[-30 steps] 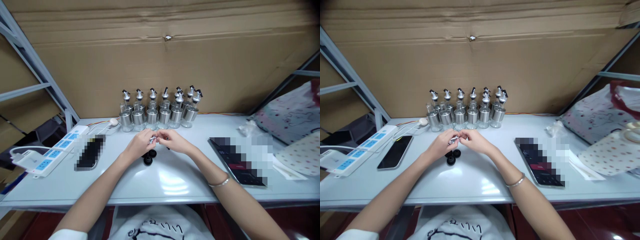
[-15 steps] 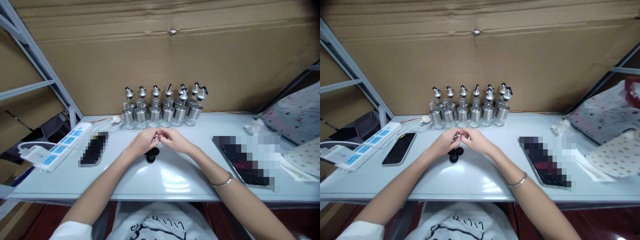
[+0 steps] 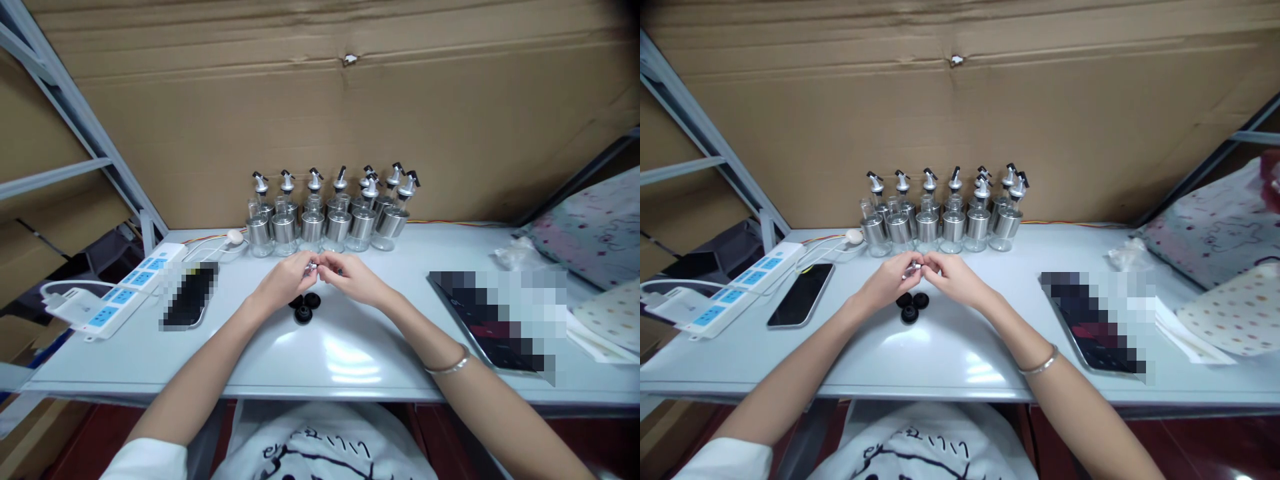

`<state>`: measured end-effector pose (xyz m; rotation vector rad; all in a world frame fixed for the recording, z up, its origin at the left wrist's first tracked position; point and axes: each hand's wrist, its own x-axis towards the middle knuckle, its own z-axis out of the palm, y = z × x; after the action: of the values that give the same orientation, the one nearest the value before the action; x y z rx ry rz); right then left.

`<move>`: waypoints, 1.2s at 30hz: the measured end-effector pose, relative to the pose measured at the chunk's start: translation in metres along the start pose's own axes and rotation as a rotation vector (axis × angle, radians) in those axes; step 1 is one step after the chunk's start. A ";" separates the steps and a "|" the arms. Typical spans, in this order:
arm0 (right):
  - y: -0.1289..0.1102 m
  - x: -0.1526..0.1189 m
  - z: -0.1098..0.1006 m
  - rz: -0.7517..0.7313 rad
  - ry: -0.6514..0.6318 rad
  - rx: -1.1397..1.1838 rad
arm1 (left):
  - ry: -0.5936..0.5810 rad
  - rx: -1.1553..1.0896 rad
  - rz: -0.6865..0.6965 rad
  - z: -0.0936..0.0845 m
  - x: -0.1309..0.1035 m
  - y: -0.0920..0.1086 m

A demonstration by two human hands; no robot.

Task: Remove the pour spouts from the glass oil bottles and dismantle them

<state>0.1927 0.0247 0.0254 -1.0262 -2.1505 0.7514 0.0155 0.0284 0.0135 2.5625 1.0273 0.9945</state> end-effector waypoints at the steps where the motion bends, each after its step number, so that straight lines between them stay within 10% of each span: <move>1: 0.000 0.000 0.000 0.003 0.001 0.002 | 0.003 -0.002 0.003 0.000 0.000 0.000; 36: 0.013 0.003 -0.011 0.053 0.032 0.260 | 0.124 0.173 0.222 0.000 -0.001 -0.002</move>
<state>0.2058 0.0366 0.0240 -0.9531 -1.9430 1.0023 0.0139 0.0292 0.0122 2.8377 0.9087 1.1808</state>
